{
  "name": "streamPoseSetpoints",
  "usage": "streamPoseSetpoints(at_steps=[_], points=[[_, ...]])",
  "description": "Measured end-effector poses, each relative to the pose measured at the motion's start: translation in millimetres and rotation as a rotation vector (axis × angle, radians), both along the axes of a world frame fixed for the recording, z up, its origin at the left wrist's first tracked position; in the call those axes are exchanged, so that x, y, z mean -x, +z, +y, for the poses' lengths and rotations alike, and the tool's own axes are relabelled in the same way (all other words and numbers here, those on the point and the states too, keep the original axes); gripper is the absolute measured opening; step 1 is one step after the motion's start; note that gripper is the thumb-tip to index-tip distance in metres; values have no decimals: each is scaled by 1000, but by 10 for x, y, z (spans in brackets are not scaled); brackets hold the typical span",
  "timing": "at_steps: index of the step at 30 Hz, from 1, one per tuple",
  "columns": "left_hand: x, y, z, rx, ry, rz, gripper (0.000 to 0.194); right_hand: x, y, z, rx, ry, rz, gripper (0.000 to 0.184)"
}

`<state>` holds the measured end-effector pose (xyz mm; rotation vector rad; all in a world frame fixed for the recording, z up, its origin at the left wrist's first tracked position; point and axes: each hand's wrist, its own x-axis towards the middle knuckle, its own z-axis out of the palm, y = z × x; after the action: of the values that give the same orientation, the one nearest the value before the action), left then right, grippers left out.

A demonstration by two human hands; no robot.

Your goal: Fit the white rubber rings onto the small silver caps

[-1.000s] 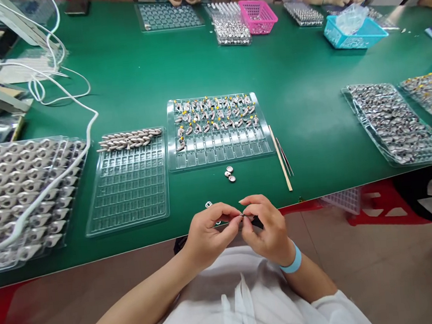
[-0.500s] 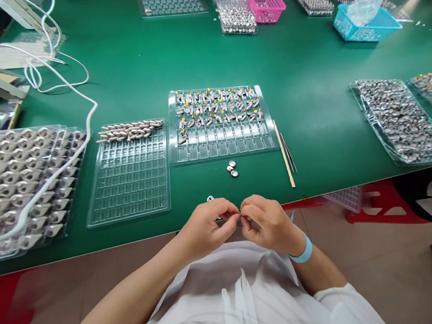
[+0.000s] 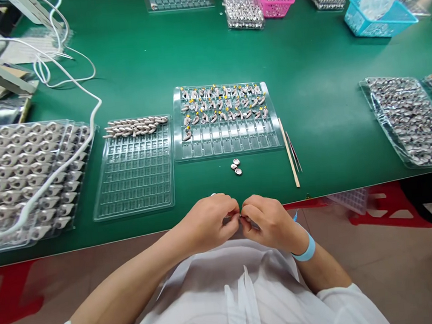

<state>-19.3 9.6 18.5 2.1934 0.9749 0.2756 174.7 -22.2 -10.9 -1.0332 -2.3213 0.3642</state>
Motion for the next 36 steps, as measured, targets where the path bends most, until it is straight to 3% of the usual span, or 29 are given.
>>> streamPoseSetpoints(at_steps=[11,27,31,36], points=[[56,51,29,144,-78,-31,15,-13,16,1,35,87,45,16],[137,59,67,484,37,-259,19,81,-121,13,61,121,373,23],[142,59,54,481,85,-286,20,112,-136,14,72,72,416,20],[142,78,39,345,135,-273,20,113,-109,17,80,6,381,19]])
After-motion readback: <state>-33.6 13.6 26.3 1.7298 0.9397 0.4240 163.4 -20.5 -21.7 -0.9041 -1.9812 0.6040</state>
